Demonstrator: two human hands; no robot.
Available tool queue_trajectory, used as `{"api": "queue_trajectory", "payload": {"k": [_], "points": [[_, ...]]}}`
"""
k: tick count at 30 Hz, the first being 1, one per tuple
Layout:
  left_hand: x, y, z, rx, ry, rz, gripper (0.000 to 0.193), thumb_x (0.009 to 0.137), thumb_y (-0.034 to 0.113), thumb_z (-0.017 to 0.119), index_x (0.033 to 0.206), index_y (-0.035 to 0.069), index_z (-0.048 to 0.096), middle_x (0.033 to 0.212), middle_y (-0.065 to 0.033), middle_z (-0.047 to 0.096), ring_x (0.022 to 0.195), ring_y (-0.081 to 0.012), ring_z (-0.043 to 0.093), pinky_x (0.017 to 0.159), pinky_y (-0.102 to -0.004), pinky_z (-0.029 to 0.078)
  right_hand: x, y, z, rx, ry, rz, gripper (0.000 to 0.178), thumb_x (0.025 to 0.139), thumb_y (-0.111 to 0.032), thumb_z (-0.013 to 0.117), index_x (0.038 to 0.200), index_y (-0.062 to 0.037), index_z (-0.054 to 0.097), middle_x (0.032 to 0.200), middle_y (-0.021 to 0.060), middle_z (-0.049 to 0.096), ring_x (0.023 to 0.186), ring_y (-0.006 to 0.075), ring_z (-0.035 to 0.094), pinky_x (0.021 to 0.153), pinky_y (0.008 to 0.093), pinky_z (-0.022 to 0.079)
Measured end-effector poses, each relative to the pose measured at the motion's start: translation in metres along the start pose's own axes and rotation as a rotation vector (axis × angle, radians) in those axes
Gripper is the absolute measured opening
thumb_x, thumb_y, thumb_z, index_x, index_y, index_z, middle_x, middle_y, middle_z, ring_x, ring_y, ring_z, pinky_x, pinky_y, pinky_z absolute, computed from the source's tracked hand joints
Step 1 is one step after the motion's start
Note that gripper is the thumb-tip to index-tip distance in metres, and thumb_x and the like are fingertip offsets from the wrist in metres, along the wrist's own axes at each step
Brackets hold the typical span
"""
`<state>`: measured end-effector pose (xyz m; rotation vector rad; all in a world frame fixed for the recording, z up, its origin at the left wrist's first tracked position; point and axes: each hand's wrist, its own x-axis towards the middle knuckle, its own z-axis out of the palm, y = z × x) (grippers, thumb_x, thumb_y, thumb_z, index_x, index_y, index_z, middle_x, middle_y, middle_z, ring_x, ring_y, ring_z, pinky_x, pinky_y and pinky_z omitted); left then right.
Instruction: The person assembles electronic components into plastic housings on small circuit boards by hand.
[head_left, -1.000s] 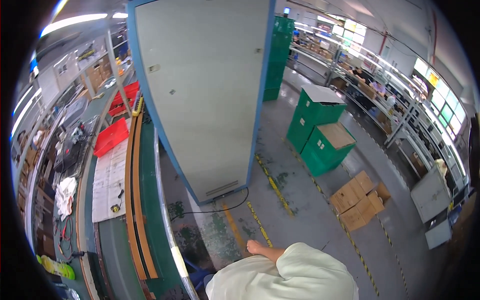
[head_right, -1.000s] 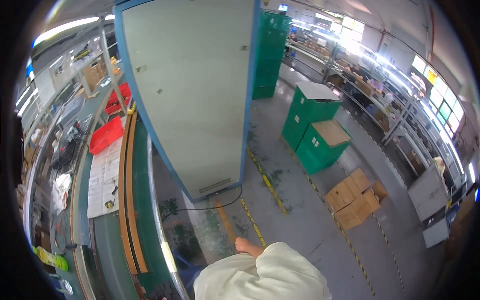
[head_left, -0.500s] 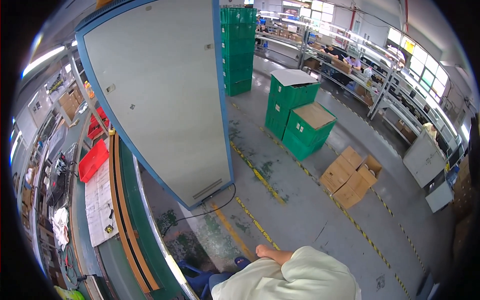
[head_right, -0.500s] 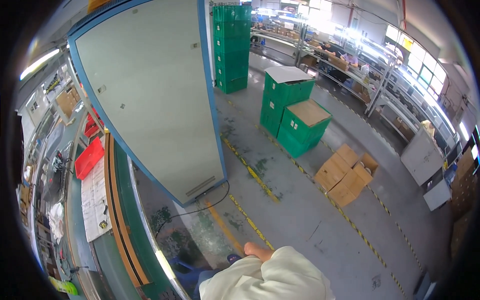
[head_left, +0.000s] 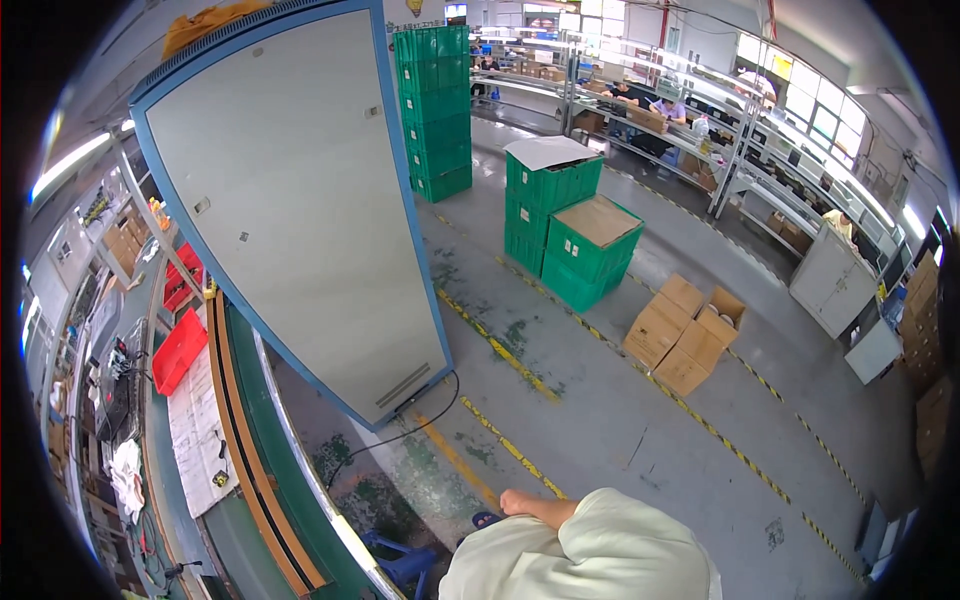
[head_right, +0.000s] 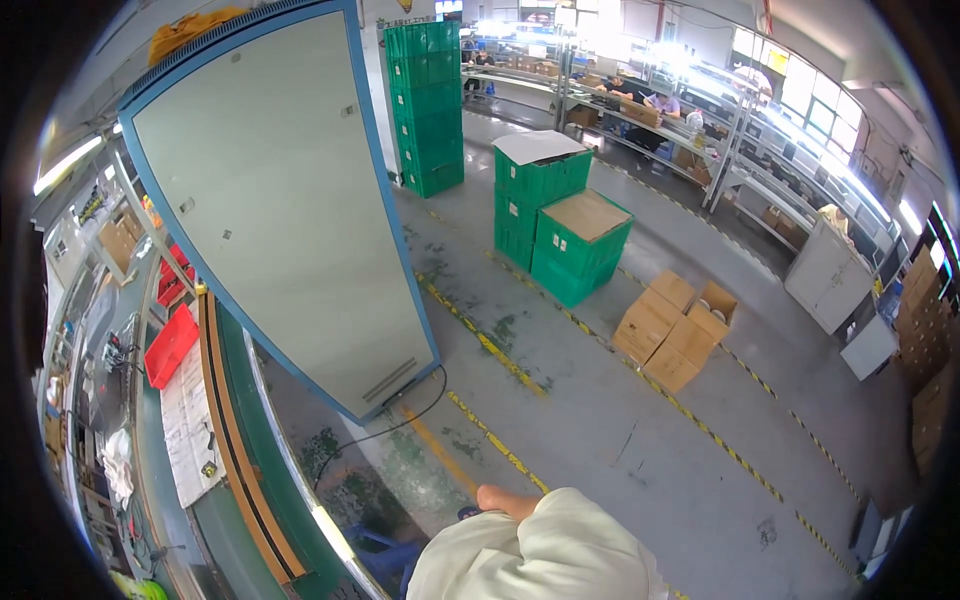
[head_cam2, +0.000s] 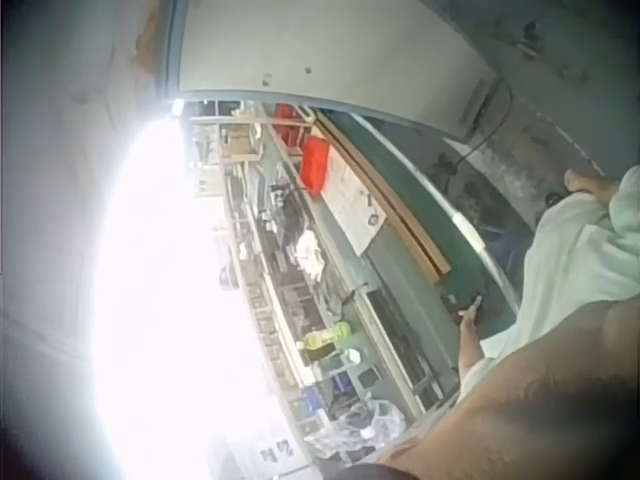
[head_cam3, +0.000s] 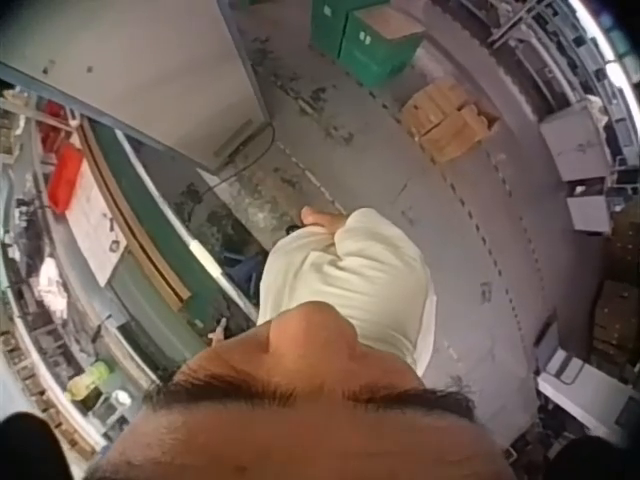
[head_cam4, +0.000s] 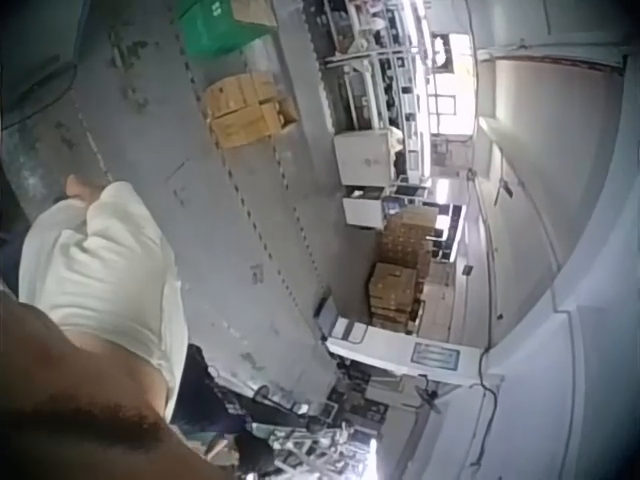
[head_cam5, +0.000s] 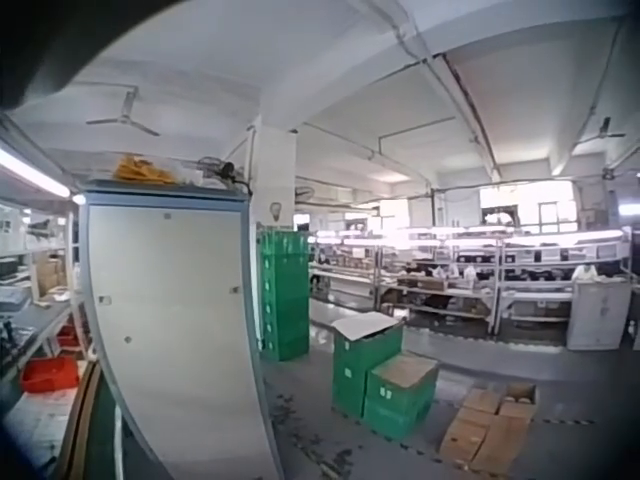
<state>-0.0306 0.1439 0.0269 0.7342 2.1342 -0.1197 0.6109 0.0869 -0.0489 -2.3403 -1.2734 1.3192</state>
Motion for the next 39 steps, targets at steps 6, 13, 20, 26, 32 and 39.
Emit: {"api": "queue_trajectory", "payload": {"k": [6,13,20,26,32,39], "points": [[-0.127,0.050,-0.039,-0.172,-0.148,-0.038,0.130,0.077,0.063,0.081,0.167,0.012,0.002,0.170,-0.0159,0.017,0.153,-0.0405,0.027,0.120,-0.0619,0.027,0.015,0.013,0.026,0.057,-0.001,0.037,0.023,0.088,-0.018,0.064,0.102,-0.0068,0.079,0.111,0.0202,0.074,0.109,0.0415,0.069,0.090,0.0507,0.056],[-0.139,0.025,-0.044,-0.182,-0.318,0.086,0.115,0.087,0.057,0.074,0.167,0.012,0.005,0.172,-0.0120,0.013,0.154,-0.0401,0.023,0.121,-0.0625,0.025,0.009,-0.042,0.011,0.052,0.007,0.002,0.024,0.089,-0.016,0.064,0.106,-0.0061,0.077,0.115,0.0205,0.073,0.111,0.0419,0.069,0.092,0.0513,0.056],[-0.111,0.061,-0.054,-0.067,-0.336,0.164,0.110,0.088,0.057,0.073,0.165,0.013,0.008,0.170,-0.0102,0.017,0.153,-0.0388,0.023,0.121,-0.0615,0.025,0.030,-0.041,0.016,0.088,0.036,0.003,0.027,0.082,-0.014,0.067,0.107,-0.0175,0.077,0.114,0.0152,0.075,0.110,0.0358,0.071,0.091,0.0479,0.056],[-0.110,0.084,-0.067,-0.001,-0.263,0.242,0.108,0.086,0.059,0.074,0.162,0.011,0.015,0.165,-0.0107,0.024,0.149,-0.0368,0.028,0.119,-0.0586,0.028,0.037,-0.040,0.018,0.096,0.067,0.014,0.024,0.085,-0.015,0.065,0.103,-0.0110,0.079,0.111,0.0186,0.075,0.104,0.0386,0.072,0.087,0.0483,0.057],[-0.113,0.087,-0.070,0.052,-0.205,0.283,0.107,0.084,0.061,0.075,0.160,0.008,0.021,0.161,-0.0112,0.030,0.145,-0.0348,0.032,0.117,-0.0557,0.031,0.049,-0.030,0.020,0.035,0.064,-0.024,0.025,0.086,-0.014,0.063,0.102,-0.0027,0.078,0.109,0.0212,0.075,0.103,0.0395,0.072,0.087,0.0499,0.056],[-0.113,0.086,-0.074,0.122,-0.152,0.309,0.107,0.082,0.064,0.076,0.157,0.006,0.028,0.155,-0.0118,0.038,0.141,-0.0324,0.037,0.115,-0.0523,0.034,0.060,-0.019,0.022,0.041,0.062,-0.016,0.025,0.086,-0.014,0.063,0.101,-0.0021,0.078,0.110,0.0212,0.075,0.104,0.0390,0.072,0.087,0.0500,0.056]]}}
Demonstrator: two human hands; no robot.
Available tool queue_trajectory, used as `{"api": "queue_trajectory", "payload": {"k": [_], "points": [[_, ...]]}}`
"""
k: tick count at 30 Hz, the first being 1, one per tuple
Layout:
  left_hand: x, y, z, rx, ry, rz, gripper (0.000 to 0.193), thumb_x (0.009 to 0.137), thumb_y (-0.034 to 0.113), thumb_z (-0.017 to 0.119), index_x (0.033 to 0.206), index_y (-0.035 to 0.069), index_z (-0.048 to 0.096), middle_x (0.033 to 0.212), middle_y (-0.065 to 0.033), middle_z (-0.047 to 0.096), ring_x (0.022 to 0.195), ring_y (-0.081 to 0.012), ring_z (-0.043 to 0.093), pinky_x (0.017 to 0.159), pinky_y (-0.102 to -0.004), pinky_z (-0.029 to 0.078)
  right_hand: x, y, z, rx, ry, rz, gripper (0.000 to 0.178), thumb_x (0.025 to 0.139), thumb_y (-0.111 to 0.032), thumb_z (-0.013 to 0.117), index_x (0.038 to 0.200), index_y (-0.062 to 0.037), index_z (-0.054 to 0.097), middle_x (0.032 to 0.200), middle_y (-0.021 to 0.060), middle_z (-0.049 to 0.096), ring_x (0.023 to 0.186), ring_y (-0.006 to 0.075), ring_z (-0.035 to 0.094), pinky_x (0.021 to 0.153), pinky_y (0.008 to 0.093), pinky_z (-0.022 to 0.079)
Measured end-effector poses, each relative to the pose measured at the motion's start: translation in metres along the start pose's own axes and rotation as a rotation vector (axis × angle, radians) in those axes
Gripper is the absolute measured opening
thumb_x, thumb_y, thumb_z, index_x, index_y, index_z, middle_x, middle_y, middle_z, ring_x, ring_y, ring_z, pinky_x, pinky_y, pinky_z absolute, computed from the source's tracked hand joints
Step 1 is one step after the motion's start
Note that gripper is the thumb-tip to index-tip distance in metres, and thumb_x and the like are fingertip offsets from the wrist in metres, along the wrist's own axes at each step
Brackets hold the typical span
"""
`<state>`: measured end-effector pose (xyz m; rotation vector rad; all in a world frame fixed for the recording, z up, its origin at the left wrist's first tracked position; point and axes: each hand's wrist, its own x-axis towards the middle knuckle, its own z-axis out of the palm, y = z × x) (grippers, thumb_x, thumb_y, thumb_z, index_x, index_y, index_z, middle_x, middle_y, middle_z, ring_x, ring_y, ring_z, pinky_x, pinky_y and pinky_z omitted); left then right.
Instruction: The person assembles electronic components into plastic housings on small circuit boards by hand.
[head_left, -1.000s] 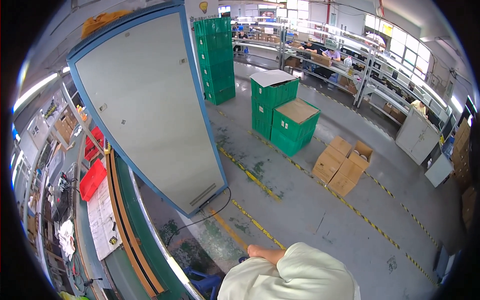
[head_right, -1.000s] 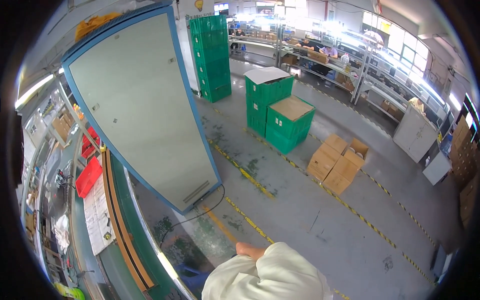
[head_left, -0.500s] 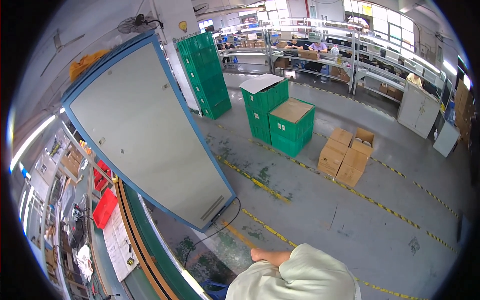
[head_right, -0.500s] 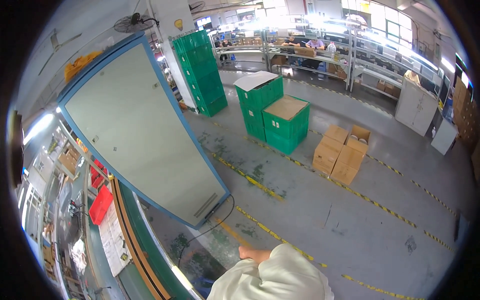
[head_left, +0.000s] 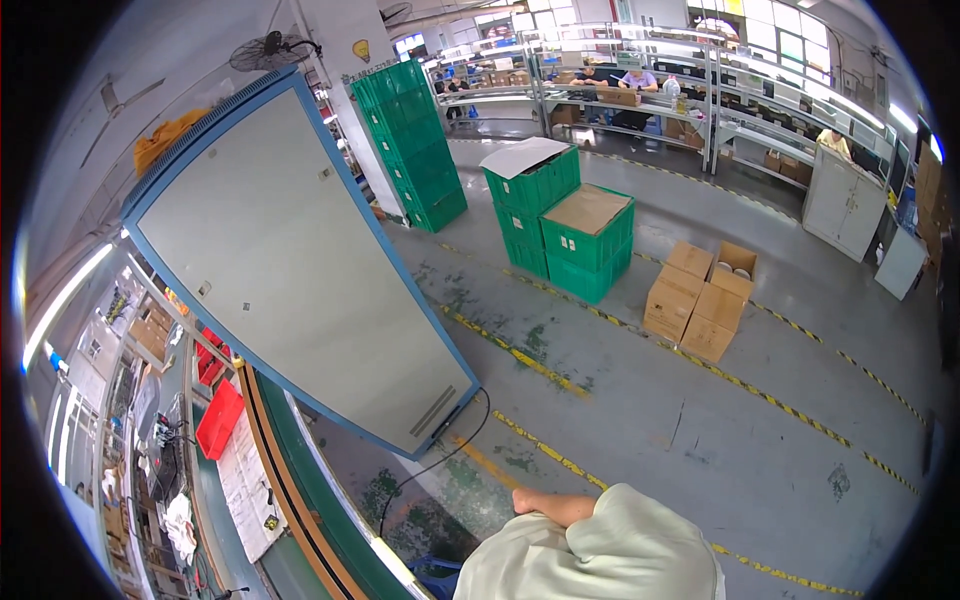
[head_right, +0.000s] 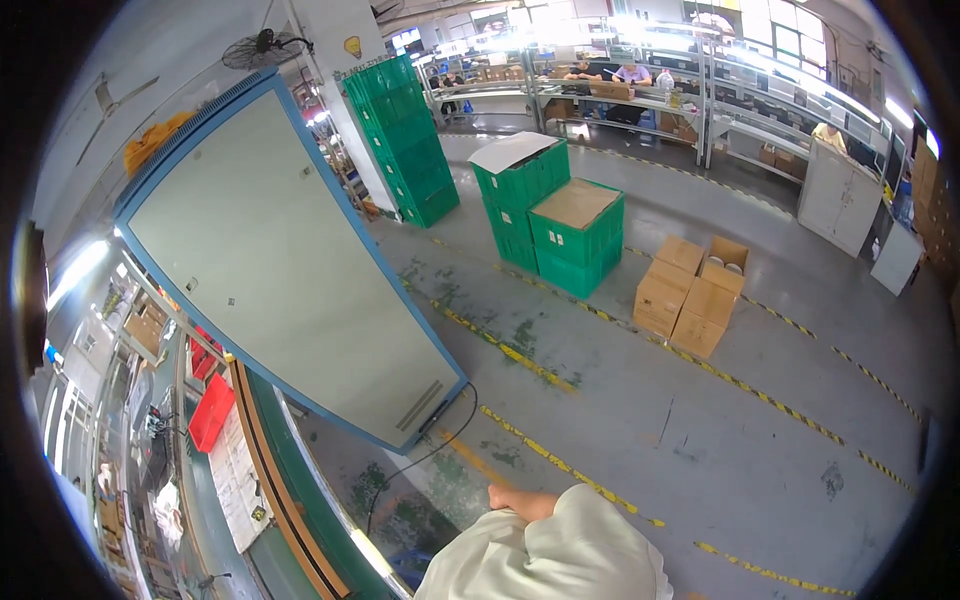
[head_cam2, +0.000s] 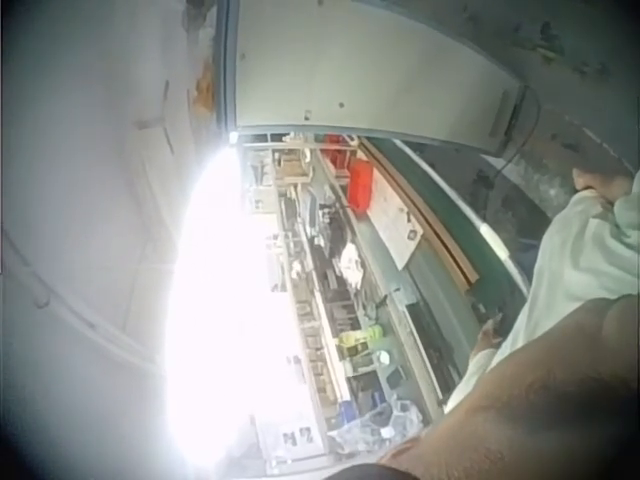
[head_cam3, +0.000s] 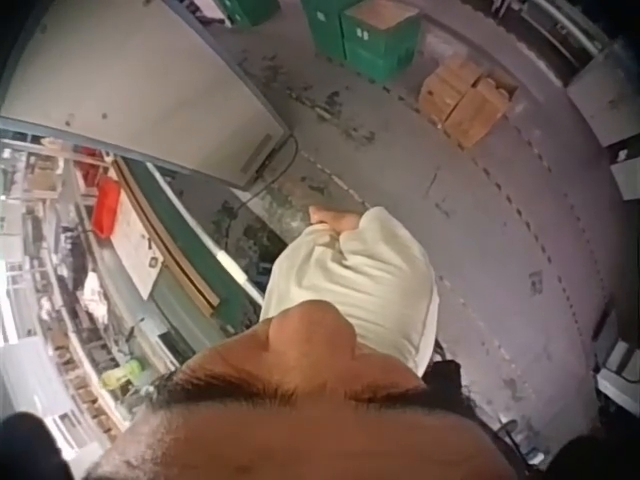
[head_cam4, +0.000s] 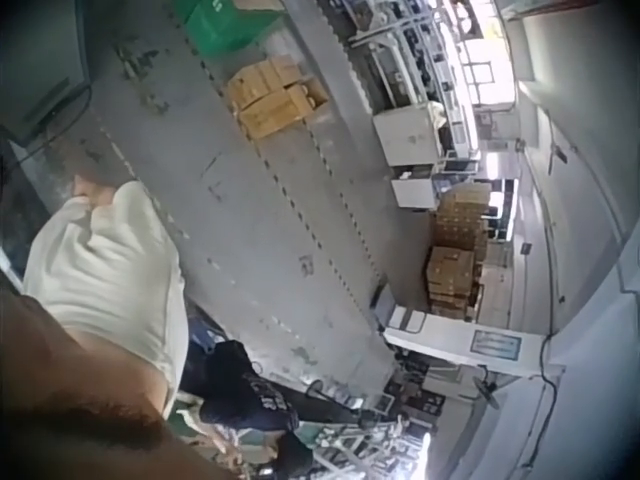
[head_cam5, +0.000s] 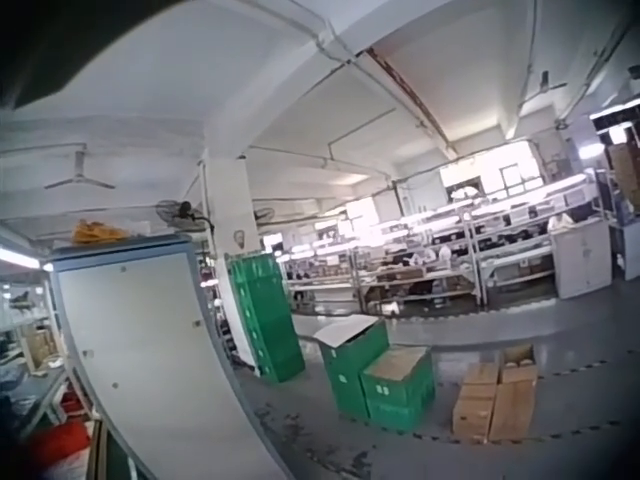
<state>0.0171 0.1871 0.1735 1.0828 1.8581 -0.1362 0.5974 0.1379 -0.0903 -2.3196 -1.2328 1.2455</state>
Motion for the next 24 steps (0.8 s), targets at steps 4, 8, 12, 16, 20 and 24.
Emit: {"api": "queue_trajectory", "payload": {"k": [4,8,12,16,20,24], "points": [[0.003,-0.007,0.005,0.036,0.003,-0.003,0.106,0.080,0.065,0.077,0.155,0.004,0.032,0.152,-0.0121,0.042,0.138,-0.0311,0.040,0.114,-0.0503,0.036,-0.011,0.005,-0.005,0.009,-0.007,0.033,0.027,0.086,-0.015,0.063,0.105,-0.0027,0.077,0.113,0.0217,0.074,0.107,0.0396,0.071,0.089,0.0500,0.056],[0.006,-0.023,0.018,0.053,-0.002,-0.016,0.106,0.079,0.066,0.078,0.153,0.002,0.036,0.149,-0.0125,0.046,0.136,-0.0297,0.043,0.113,-0.0484,0.038,-0.040,-0.007,-0.024,0.044,0.010,0.109,0.030,0.087,-0.016,0.063,0.111,-0.0027,0.076,0.118,0.0230,0.072,0.113,0.0404,0.069,0.093,0.0495,0.056],[0.006,-0.034,0.030,0.083,-0.018,-0.026,0.107,0.078,0.068,0.079,0.151,0.001,0.040,0.146,-0.0128,0.050,0.133,-0.0284,0.046,0.111,-0.0464,0.040,-0.045,-0.011,-0.036,0.033,-0.055,0.125,0.032,0.088,-0.017,0.063,0.115,-0.0027,0.075,0.123,0.0243,0.070,0.120,0.0405,0.066,0.097,0.0490,0.056],[0.005,-0.044,0.035,0.114,-0.021,-0.037,0.107,0.076,0.069,0.080,0.149,-0.001,0.044,0.143,-0.0131,0.055,0.130,-0.0270,0.049,0.110,-0.0444,0.042,-0.045,-0.011,-0.034,0.011,-0.061,0.107,0.031,0.088,-0.019,0.064,0.112,-0.0028,0.076,0.114,0.0236,0.073,0.110,0.0397,0.070,0.092,0.0480,0.057],[0.008,-0.042,0.035,0.168,-0.032,-0.028,0.108,0.075,0.071,0.080,0.148,-0.002,0.049,0.140,-0.0134,0.059,0.128,-0.0257,0.052,0.109,-0.0425,0.044,-0.023,0.002,-0.024,0.049,-0.068,0.087,0.025,0.089,-0.023,0.067,0.100,-0.0031,0.076,0.093,0.0185,0.076,0.085,0.0354,0.074,0.077,0.0466,0.057],[0.009,-0.047,0.034,0.206,-0.027,-0.032,0.108,0.074,0.072,0.081,0.146,-0.004,0.053,0.137,-0.0138,0.063,0.125,-0.0243,0.055,0.108,-0.0405,0.046,-0.003,-0.029,-0.026,0.227,-0.144,-0.061,0.027,0.089,-0.030,0.070,0.075,-0.0066,0.071,0.060,0.0056,0.066,0.052,0.0196,0.061,0.053,0.0390,0.048]]}}
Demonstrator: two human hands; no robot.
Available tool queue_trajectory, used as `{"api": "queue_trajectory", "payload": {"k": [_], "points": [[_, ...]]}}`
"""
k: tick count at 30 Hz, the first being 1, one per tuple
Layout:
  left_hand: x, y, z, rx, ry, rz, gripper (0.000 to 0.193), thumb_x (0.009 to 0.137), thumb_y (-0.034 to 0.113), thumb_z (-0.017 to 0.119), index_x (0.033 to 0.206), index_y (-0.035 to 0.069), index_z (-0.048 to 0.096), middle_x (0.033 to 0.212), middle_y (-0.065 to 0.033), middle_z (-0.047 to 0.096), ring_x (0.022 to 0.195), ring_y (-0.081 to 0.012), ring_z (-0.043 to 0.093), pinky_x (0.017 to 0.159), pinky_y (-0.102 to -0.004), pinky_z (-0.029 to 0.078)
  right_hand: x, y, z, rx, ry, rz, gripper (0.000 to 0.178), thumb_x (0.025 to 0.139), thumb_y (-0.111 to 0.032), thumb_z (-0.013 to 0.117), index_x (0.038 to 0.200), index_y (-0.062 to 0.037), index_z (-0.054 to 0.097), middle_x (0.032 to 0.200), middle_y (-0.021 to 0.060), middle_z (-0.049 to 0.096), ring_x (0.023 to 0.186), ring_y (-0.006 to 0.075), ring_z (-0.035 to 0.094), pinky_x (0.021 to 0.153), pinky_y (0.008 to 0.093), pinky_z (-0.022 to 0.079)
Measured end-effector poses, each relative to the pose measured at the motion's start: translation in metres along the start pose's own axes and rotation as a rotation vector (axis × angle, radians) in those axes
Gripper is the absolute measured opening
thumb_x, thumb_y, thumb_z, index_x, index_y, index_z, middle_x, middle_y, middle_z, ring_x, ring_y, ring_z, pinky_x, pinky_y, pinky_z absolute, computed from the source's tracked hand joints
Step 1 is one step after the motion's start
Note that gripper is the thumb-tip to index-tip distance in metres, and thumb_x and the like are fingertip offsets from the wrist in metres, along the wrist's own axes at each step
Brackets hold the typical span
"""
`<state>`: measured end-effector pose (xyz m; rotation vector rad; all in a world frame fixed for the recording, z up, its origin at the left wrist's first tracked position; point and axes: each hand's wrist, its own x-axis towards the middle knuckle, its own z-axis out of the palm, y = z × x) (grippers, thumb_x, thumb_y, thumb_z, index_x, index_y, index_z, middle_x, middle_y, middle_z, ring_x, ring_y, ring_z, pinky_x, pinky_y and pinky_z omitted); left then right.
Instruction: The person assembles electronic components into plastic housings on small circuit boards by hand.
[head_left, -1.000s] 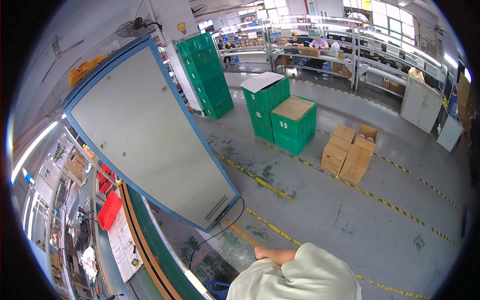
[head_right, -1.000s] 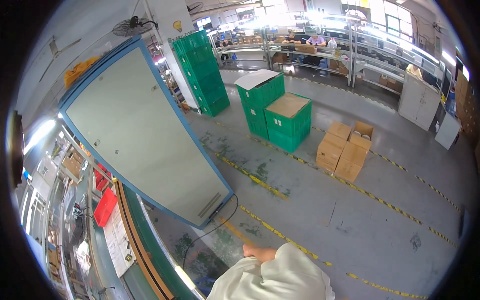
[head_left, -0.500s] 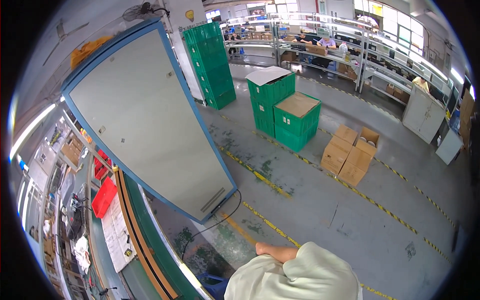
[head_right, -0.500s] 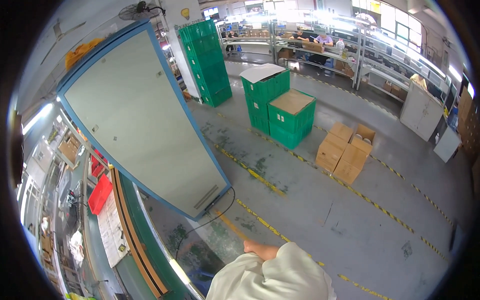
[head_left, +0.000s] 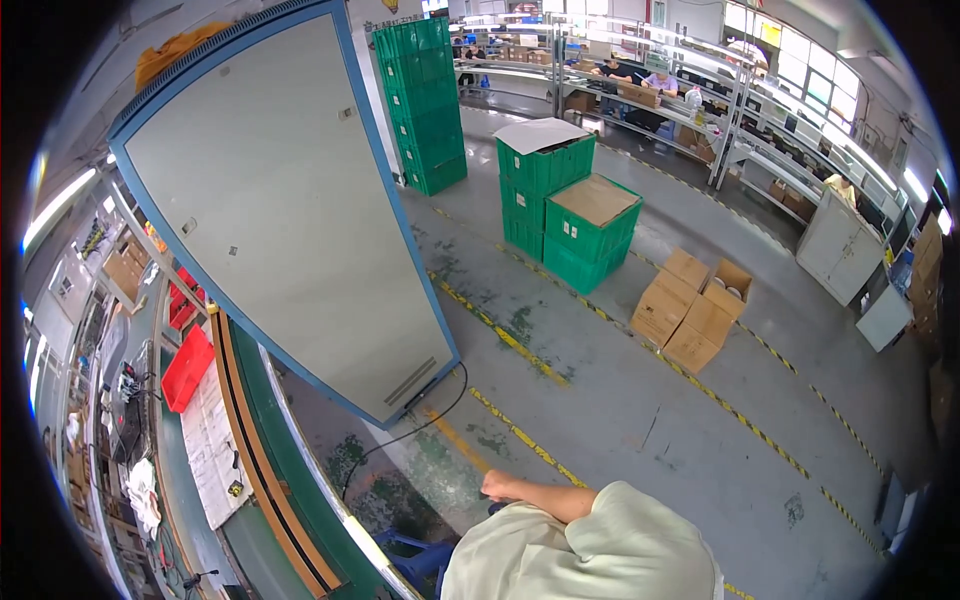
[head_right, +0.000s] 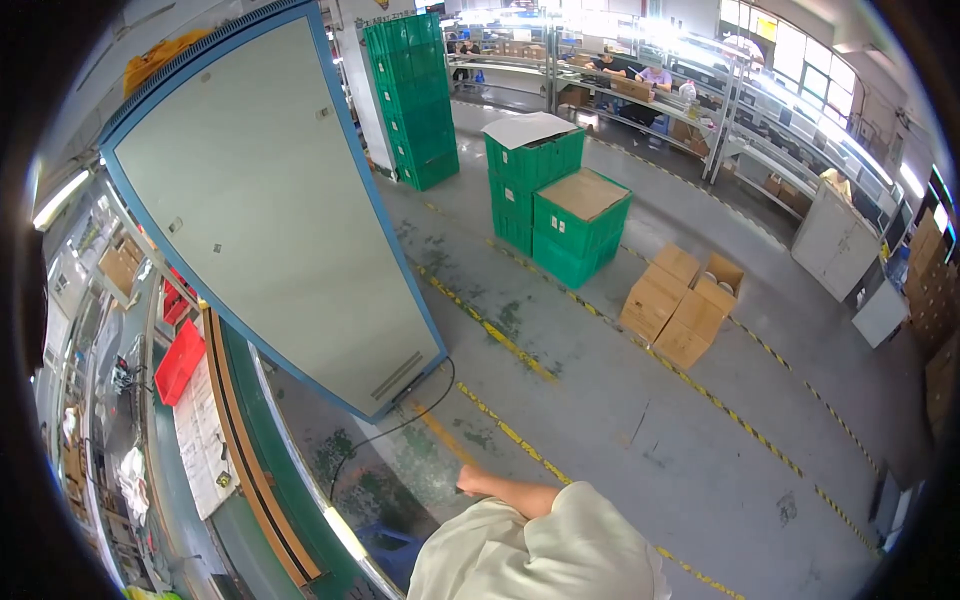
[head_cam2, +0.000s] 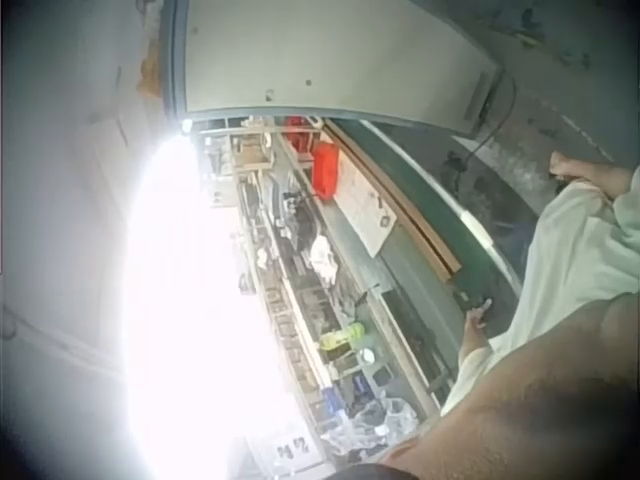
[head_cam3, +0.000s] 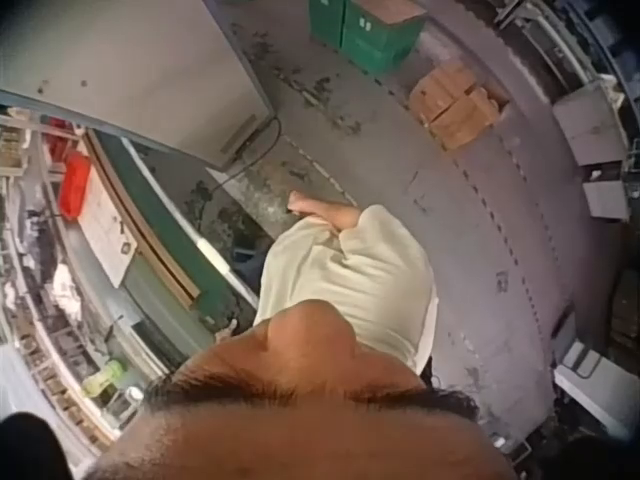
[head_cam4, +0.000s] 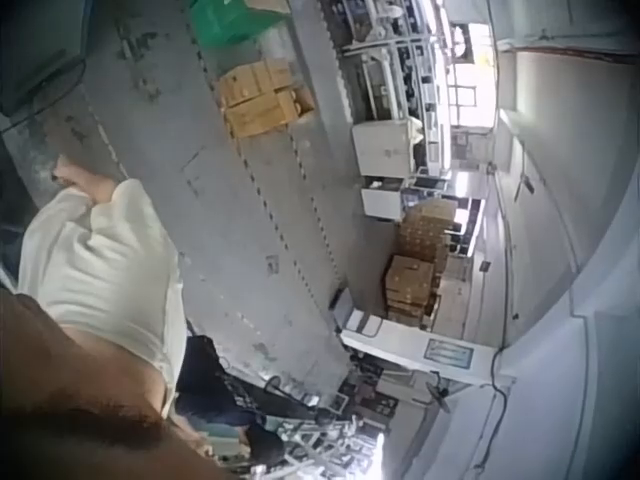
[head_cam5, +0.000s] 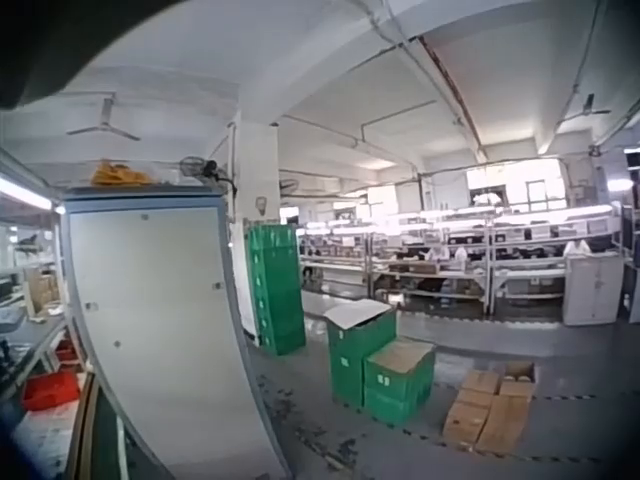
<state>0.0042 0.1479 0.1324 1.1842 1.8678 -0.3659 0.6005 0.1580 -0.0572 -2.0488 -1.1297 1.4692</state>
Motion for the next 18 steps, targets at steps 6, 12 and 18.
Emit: {"api": "queue_trajectory", "payload": {"k": [6,12,18], "points": [[0.119,-0.042,-0.007,-0.076,-0.622,-1.105,0.106,0.075,0.071,0.081,0.143,-0.006,0.054,0.133,-0.0115,0.065,0.110,-0.0265,0.059,0.100,-0.0390,0.051,-0.085,-0.165,-0.036,1.169,-0.286,0.018,0.015,0.101,-0.026,0.069,0.098,-0.0118,0.067,0.077,-0.0010,0.062,0.058,0.0045,0.051,0.043,0.0189,0.033],[0.094,-0.044,0.012,-0.092,-0.336,-0.707,0.110,0.072,0.074,0.081,0.143,-0.006,0.054,0.136,-0.0126,0.063,0.116,-0.0268,0.057,0.104,-0.0403,0.048,-0.221,-0.257,-0.066,1.444,-0.666,0.083,0.011,0.101,-0.021,0.070,0.103,-0.0111,0.064,0.086,0.0004,0.061,0.061,0.0042,0.049,0.044,0.0184,0.032],[0.032,0.001,0.028,-0.081,-0.058,-0.290,0.115,0.069,0.077,0.081,0.143,-0.007,0.054,0.139,-0.0136,0.062,0.123,-0.0271,0.055,0.108,-0.0416,0.045,-0.196,-0.236,-0.021,1.393,-0.624,0.239,0.014,0.100,-0.019,0.070,0.109,-0.0104,0.064,0.086,0.0000,0.061,0.064,0.0033,0.049,0.044,0.0178,0.031]]}}
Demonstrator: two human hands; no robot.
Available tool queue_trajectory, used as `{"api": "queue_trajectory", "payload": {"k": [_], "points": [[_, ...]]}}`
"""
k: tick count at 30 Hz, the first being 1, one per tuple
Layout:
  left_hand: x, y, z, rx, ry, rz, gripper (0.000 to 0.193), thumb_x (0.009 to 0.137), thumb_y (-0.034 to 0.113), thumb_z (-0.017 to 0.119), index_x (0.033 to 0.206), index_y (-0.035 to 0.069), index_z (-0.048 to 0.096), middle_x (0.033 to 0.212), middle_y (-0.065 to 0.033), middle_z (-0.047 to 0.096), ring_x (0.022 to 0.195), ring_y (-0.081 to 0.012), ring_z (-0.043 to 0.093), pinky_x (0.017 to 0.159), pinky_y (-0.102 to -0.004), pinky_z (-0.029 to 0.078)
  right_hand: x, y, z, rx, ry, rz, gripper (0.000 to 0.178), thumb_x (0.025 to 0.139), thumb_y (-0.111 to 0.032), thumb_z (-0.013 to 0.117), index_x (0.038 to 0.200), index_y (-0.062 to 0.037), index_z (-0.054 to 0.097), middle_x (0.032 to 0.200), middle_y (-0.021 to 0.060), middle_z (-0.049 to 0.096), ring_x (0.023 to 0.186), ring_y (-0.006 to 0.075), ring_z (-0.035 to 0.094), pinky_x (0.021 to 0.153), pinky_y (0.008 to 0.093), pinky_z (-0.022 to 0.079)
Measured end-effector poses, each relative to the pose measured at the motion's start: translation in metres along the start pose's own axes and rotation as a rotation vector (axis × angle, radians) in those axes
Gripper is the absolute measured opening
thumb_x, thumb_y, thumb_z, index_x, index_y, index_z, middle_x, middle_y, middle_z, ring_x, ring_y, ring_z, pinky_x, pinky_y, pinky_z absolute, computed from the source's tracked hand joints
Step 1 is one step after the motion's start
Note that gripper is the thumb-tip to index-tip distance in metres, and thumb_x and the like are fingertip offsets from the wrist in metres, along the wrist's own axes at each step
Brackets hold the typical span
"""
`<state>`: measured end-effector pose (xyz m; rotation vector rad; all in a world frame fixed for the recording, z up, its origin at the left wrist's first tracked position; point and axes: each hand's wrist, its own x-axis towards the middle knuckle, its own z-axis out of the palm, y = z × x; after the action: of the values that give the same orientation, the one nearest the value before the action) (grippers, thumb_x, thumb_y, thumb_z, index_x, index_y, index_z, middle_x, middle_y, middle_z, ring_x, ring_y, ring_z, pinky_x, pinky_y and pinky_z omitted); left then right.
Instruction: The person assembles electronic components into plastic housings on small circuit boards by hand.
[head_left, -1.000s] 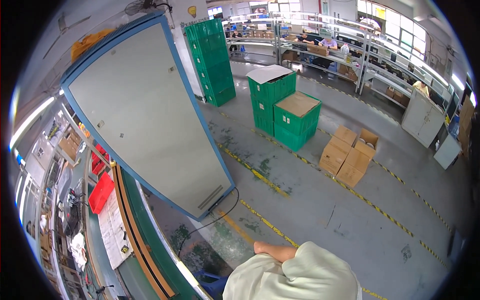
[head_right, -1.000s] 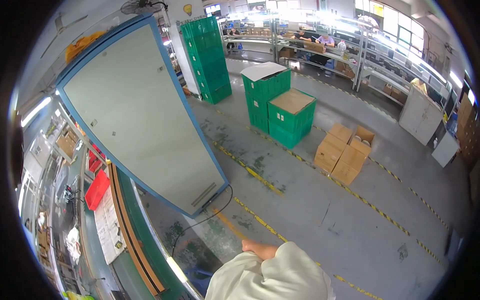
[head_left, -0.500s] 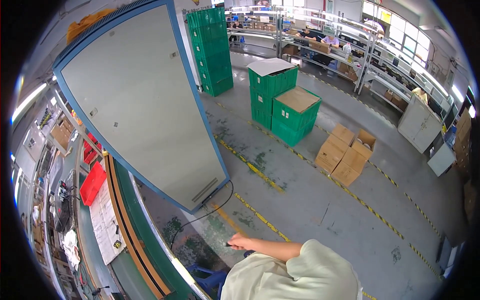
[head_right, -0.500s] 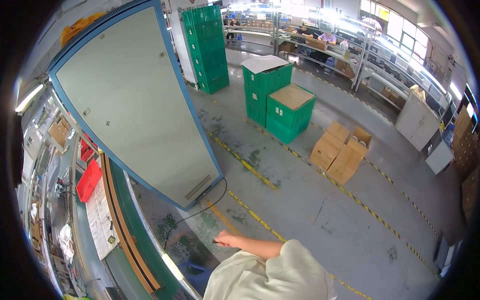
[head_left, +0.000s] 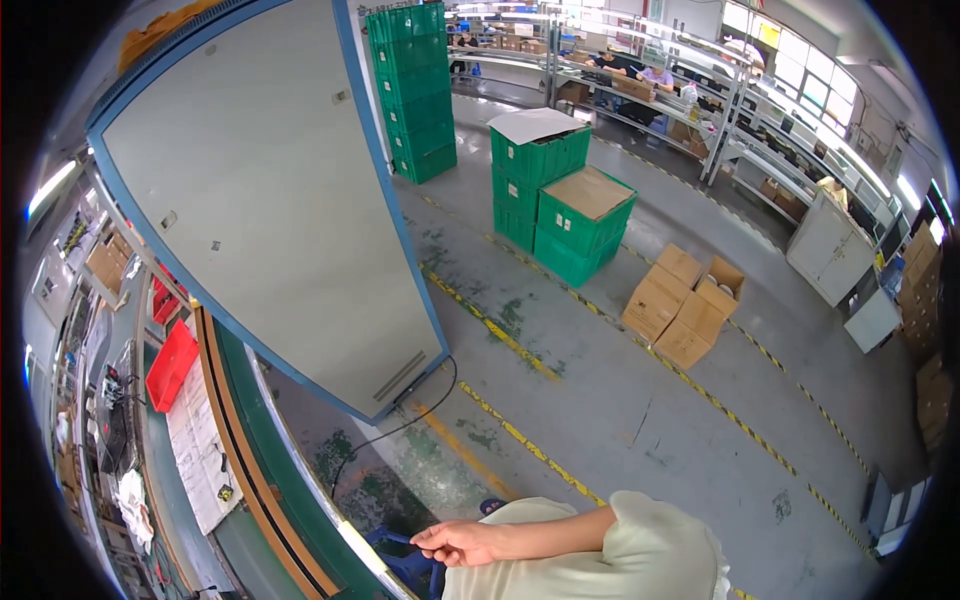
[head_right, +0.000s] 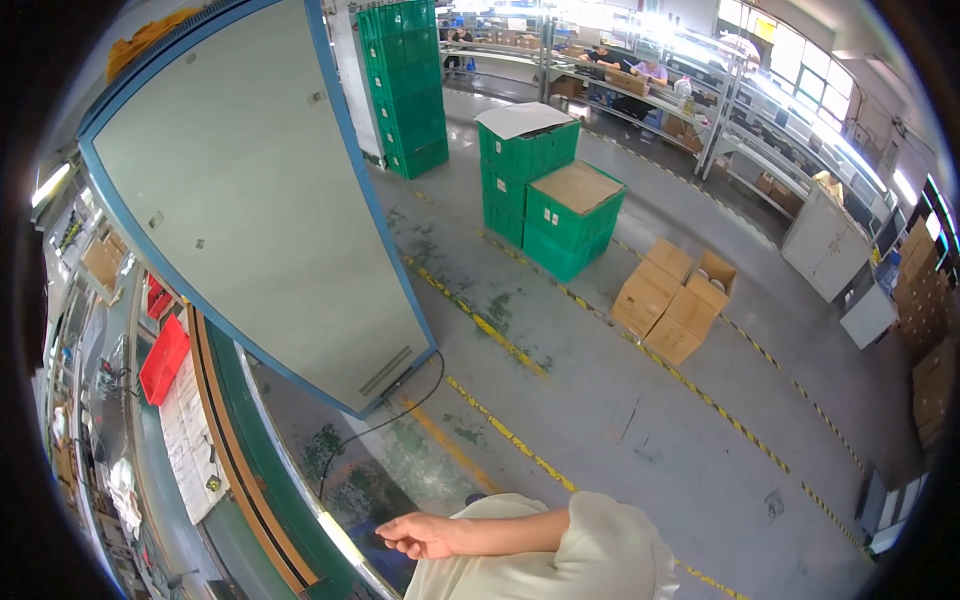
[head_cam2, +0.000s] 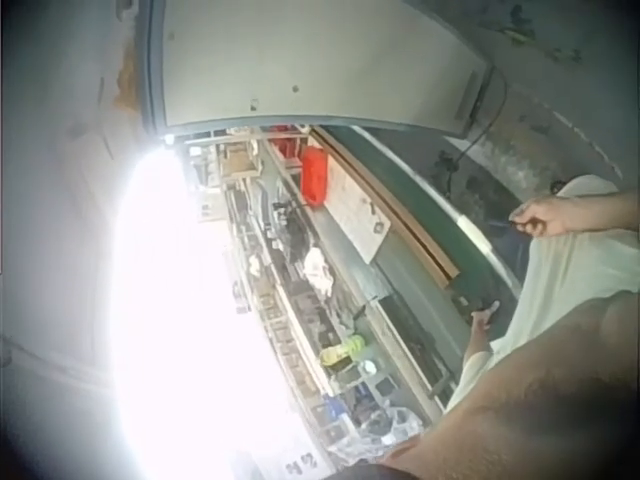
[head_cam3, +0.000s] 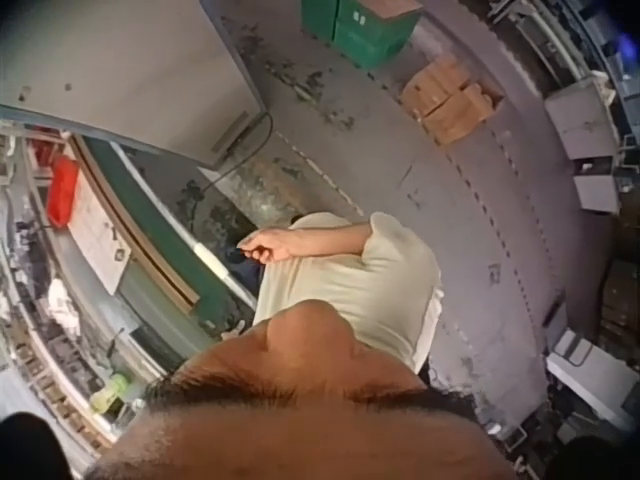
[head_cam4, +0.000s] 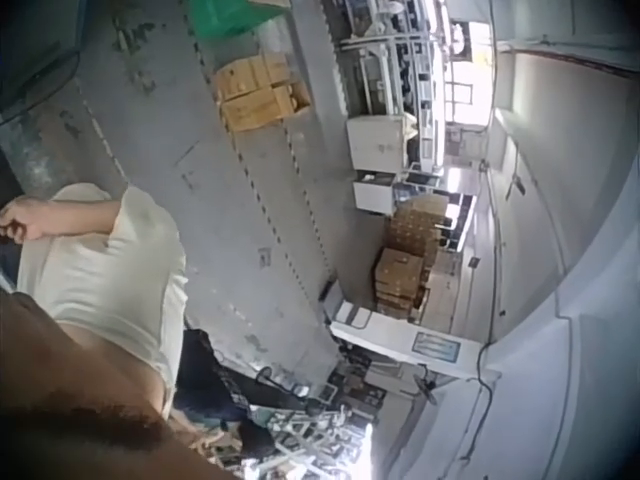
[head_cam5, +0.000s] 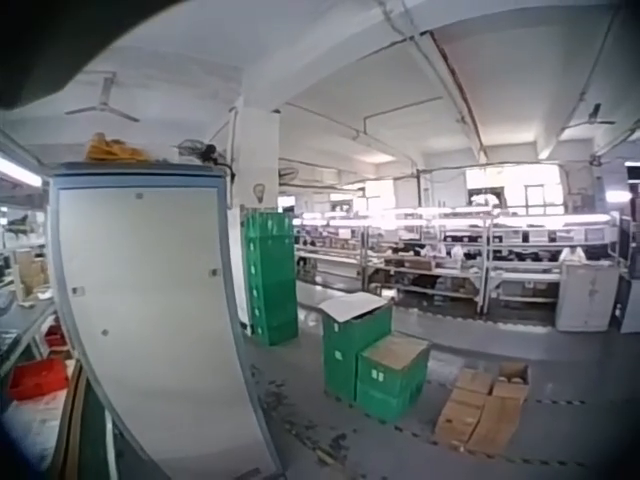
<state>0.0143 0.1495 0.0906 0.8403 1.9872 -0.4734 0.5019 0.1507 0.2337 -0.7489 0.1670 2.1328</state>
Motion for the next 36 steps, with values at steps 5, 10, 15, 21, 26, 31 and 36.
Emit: {"api": "queue_trajectory", "payload": {"k": [5,10,15,21,26,31,36], "points": [[-0.025,0.009,-0.008,0.012,0.084,0.147,0.117,0.068,0.078,0.081,0.144,-0.007,0.053,0.140,-0.0141,0.061,0.125,-0.0274,0.054,0.109,-0.0422,0.044,0.017,-0.005,-0.014,-0.153,0.041,-0.104,0.016,0.099,-0.020,0.071,0.110,-0.0107,0.064,0.086,-0.0008,0.061,0.063,0.0030,0.049,0.044,0.0177,0.031],[-0.029,0.013,-0.013,0.024,0.058,0.157,0.117,0.068,0.077,0.081,0.144,-0.007,0.052,0.141,-0.0143,0.059,0.127,-0.0278,0.053,0.110,-0.0426,0.044,0.023,-0.001,-0.022,-0.154,0.008,0.004,0.016,0.100,-0.017,0.069,0.113,-0.0105,0.062,0.086,-0.0010,0.058,0.061,0.0034,0.049,0.044,0.0187,0.032],[-0.028,0.021,-0.019,0.031,0.031,0.174,0.118,0.068,0.077,0.081,0.145,-0.007,0.050,0.142,-0.0146,0.058,0.128,-0.0282,0.052,0.110,-0.0429,0.044,0.022,-0.004,-0.023,-0.187,0.031,-0.044,0.015,0.100,-0.020,0.069,0.109,-0.0108,0.061,0.085,-0.0006,0.059,0.057,0.0035,0.048,0.043,0.0194,0.031],[-0.021,0.033,-0.022,0.059,-0.018,0.204,0.118,0.068,0.077,0.082,0.146,-0.007,0.049,0.144,-0.0149,0.056,0.129,-0.0287,0.050,0.111,-0.0434,0.043,0.025,0.001,-0.024,-0.210,0.120,-0.110,0.017,0.100,-0.023,0.070,0.108,-0.0108,0.061,0.083,0.0011,0.062,0.056,0.0039,0.049,0.042,0.0200,0.031],[-0.014,0.046,-0.019,0.102,-0.073,0.233,0.119,0.068,0.076,0.082,0.146,-0.006,0.047,0.145,-0.0152,0.055,0.130,-0.0291,0.049,0.111,-0.0438,0.043,0.026,0.005,-0.029,-0.234,0.108,-0.113,0.015,0.099,-0.019,0.069,0.108,-0.0104,0.060,0.083,0.0018,0.063,0.056,0.0045,0.050,0.041,0.0203,0.031],[-0.007,0.070,-0.018,0.171,-0.132,0.275,0.120,0.068,0.076,0.082,0.147,-0.006,0.046,0.146,-0.0155,0.053,0.131,-0.0295,0.048,0.111,-0.0441,0.042,0.026,0.006,-0.034,-0.203,0.134,-0.151,0.017,0.096,-0.013,0.067,0.110,-0.0102,0.059,0.082,0.0015,0.062,0.056,0.0051,0.049,0.041,0.0204,0.031],[0.000,0.091,-0.015,0.236,-0.188,0.312,0.120,0.068,0.075,0.083,0.148,-0.006,0.044,0.147,-0.0158,0.052,0.132,-0.0299,0.047,0.112,-0.0445,0.042,0.018,0.007,-0.030,-0.220,0.095,-0.128,0.020,0.093,-0.011,0.067,0.112,-0.0098,0.058,0.081,0.0010,0.061,0.056,0.0052,0.049,0.041,0.0204,0.031]]}}
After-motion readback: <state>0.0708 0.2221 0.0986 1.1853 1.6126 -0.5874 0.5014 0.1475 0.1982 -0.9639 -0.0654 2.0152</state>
